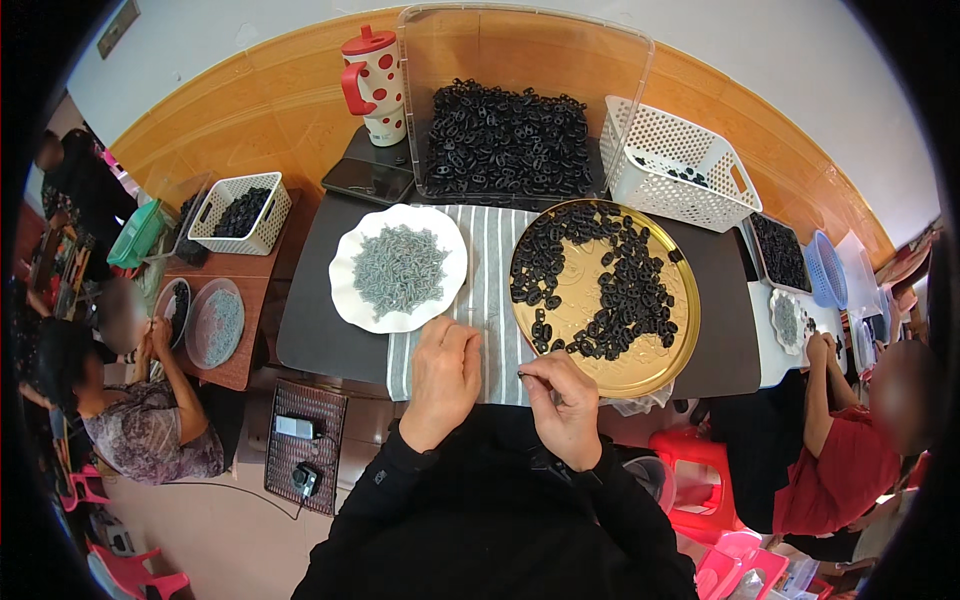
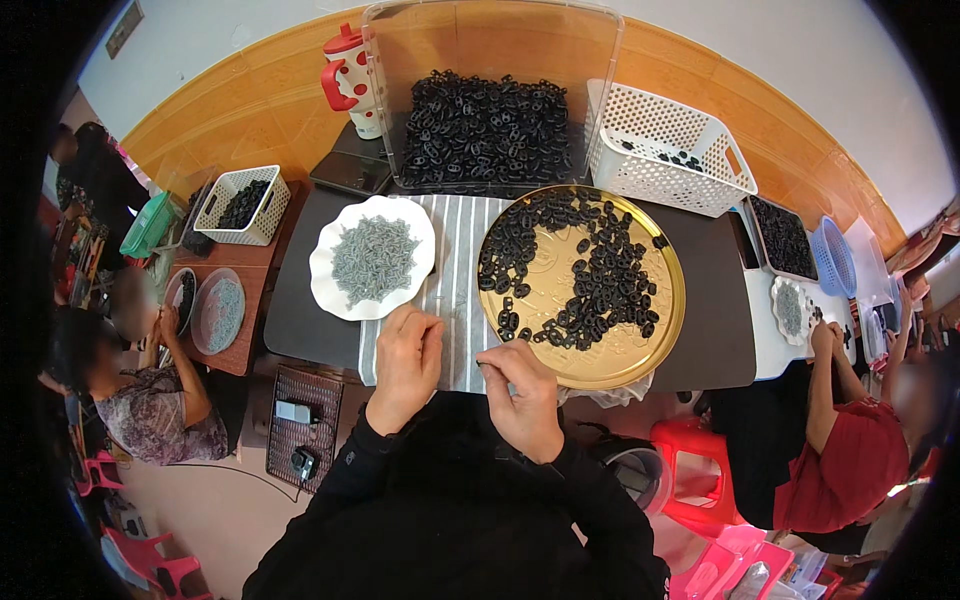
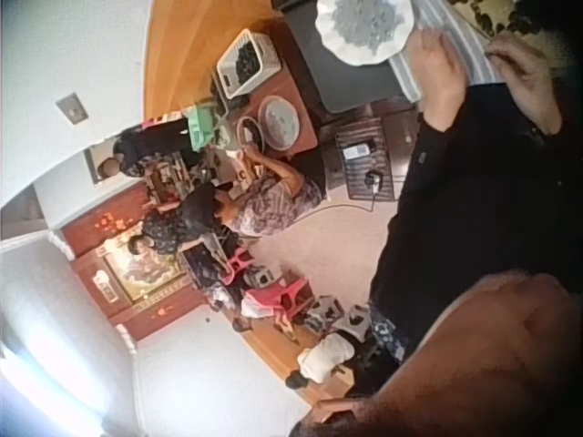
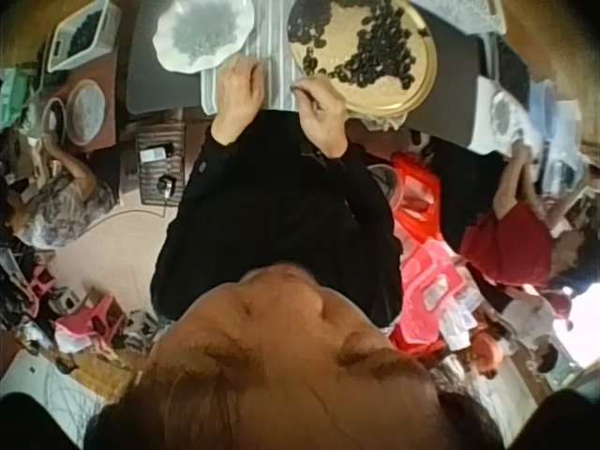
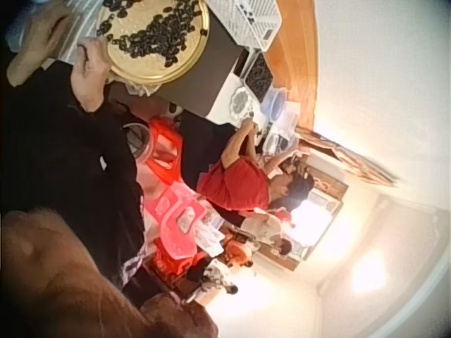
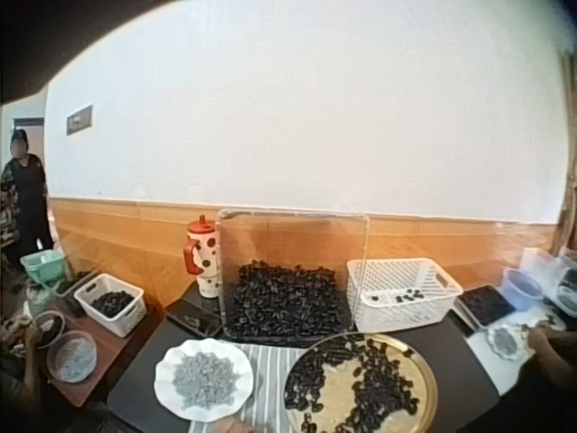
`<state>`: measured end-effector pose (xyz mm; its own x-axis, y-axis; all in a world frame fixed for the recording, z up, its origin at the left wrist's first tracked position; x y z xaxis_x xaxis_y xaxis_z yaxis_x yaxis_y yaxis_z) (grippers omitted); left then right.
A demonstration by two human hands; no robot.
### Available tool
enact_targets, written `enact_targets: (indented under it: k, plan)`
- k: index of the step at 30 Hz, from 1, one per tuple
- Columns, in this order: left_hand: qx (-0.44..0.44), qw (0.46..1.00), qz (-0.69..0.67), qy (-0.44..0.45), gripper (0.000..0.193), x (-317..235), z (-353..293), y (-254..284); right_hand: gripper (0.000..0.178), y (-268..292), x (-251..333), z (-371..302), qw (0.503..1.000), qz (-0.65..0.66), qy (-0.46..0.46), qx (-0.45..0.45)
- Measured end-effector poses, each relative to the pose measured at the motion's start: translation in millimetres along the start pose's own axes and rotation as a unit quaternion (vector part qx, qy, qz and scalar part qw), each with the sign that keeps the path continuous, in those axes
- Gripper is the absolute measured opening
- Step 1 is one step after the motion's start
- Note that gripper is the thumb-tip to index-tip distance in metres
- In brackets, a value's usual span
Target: The person picks up a black plastic toggle and a metal spring by hand, inserts the spring into the toggle, and places the assembled piece onto the table. This process is repeated, occasionally moving items on the gold tray to reach more components.
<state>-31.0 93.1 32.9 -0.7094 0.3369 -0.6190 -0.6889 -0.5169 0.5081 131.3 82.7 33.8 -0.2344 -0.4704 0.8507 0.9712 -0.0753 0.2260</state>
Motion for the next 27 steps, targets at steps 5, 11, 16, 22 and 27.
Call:
enact_targets:
  k: [5, 11, 16, 22, 27]
  plan:
    - [0.052, 0.951, -0.262, 0.156, 0.004, 16, -7, -7, 0.017, -8, 0, -1, 1.0, -0.008, 0.019, 0.021]
    - [0.058, 0.903, -0.378, 0.198, 0.008, 19, -13, -11, 0.014, -18, -1, 11, 1.0, -0.003, -0.019, -0.005]
    - [0.062, 0.931, -0.329, 0.145, 0.009, 14, -11, -5, 0.004, -31, -12, 15, 0.998, 0.013, -0.024, 0.052]
    - [0.083, 0.929, -0.326, 0.153, 0.006, 15, -12, -5, 0.003, -30, -1, 18, 0.999, 0.015, -0.009, 0.043]
    - [0.112, 0.921, -0.329, 0.176, 0.003, 24, -16, -15, 0.006, -27, 4, 18, 0.999, -0.016, 0.049, 0.017]
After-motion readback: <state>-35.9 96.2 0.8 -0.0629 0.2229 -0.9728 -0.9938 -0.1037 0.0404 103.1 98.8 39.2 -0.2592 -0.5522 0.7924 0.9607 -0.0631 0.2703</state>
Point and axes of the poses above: each hand's wrist, its own z-axis towards the middle knuckle, its own y-axis out of the back of the hand, x = y × z, the point moved 8 cm from there along z, towards the middle knuckle, and after that the axes turned 7 degrees about -x, right-handed, at the moved point
